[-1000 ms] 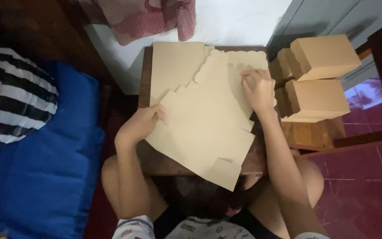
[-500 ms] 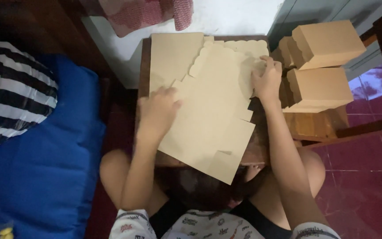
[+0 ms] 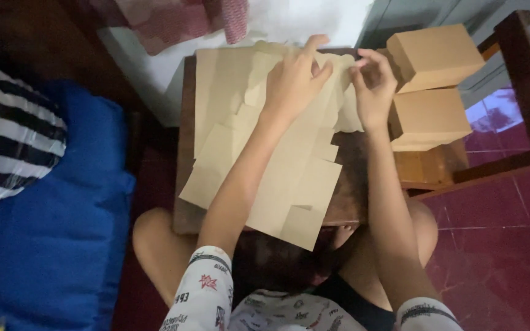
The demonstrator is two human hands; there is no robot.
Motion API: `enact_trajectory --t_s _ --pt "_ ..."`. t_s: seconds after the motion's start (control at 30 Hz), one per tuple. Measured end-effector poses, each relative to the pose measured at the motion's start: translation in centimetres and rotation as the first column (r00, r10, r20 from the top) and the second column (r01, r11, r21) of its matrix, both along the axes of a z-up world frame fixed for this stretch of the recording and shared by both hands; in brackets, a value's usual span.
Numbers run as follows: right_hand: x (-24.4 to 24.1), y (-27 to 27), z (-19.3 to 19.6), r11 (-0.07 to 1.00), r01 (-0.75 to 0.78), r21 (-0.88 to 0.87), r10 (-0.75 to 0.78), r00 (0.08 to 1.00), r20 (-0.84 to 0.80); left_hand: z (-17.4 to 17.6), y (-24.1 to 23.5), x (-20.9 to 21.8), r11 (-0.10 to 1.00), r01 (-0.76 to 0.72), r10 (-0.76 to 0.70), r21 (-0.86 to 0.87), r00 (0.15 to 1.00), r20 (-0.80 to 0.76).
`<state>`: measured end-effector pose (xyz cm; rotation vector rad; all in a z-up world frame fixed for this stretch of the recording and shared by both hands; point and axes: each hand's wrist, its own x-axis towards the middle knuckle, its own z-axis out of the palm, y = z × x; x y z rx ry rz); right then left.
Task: The person assembles a flat cardboard box by folding and interlocking its flaps by hand. They fold the side walls, tuck the tabs into slots, and press the edges to form a finished box.
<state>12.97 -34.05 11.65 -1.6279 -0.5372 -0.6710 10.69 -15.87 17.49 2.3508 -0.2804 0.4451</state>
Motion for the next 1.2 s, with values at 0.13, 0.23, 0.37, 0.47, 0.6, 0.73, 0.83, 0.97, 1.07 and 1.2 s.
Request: enact_trajectory --t_s 0.13,0.23,0.37,0.47,0.6,0.73,0.83,0.97,1.07,1.2 --pt "-1.7 1.9 2.4 0.999 -0.044 0.0 0.043 0.99 0.138 2.5 -0.8 0.3 0.991 0.123 -0.125 -0.05 0.99 -0.058" --pt "-2.0 2.5 3.0 1.0 0.0 -0.001 0.0 0.962 0.272 2.7 -1.0 1.3 0.984 0.161 -0.166 -0.071 0.984 -0.07" --pt "-2.1 2.6 3.1 1.0 0.017 -0.019 -0.01 0.95 0.312 3.2 0.6 1.3 0.945 0.323 -0.315 -0.047 0.94 0.132" --pt "-2.7 3.0 4.0 1.0 0.02 -0.004 -0.017 0.947 0.321 4.8 2.2 0.1 0.902 0.425 -0.427 -0.068 0.904 -0.018" --pt "-2.9 3.1 5.3 0.999 -0.045 -0.03 0.052 0.943 0.328 3.9 3.1 1.7 0.775 0.603 -0.589 -0.192 0.798 0.129" --pt "-4.0 3.3 7.0 0.987 -0.162 -0.003 0.162 0.985 0.065 5.9 3.5 0.2 0.796 0.563 -0.512 -0.224 0.823 0.246" --pt "-4.4 3.3 9.1 0.973 -0.21 -0.094 0.201 0.975 -0.09 7.5 4.1 -1.0 0.831 0.453 -0.396 -0.323 0.889 0.229" --pt "-5.1 3.9 12.0 0.971 -0.188 -0.146 0.169 0.976 -0.136 9.0 4.1 -2.5 0.79 0.317 -0.284 -0.525 0.948 0.144" --pt "-5.3 4.8 13.4 0.97 -0.161 -0.184 0.119 0.969 -0.217 8.4 4.3 -2.1 0.728 0.39 -0.303 -0.563 0.921 0.246" --pt "-5.6 5.2 14.4 0.964 -0.099 -0.246 0.038 0.969 -0.243 8.3 5.2 -2.2 0.662 0.459 -0.367 -0.592 0.888 0.278"
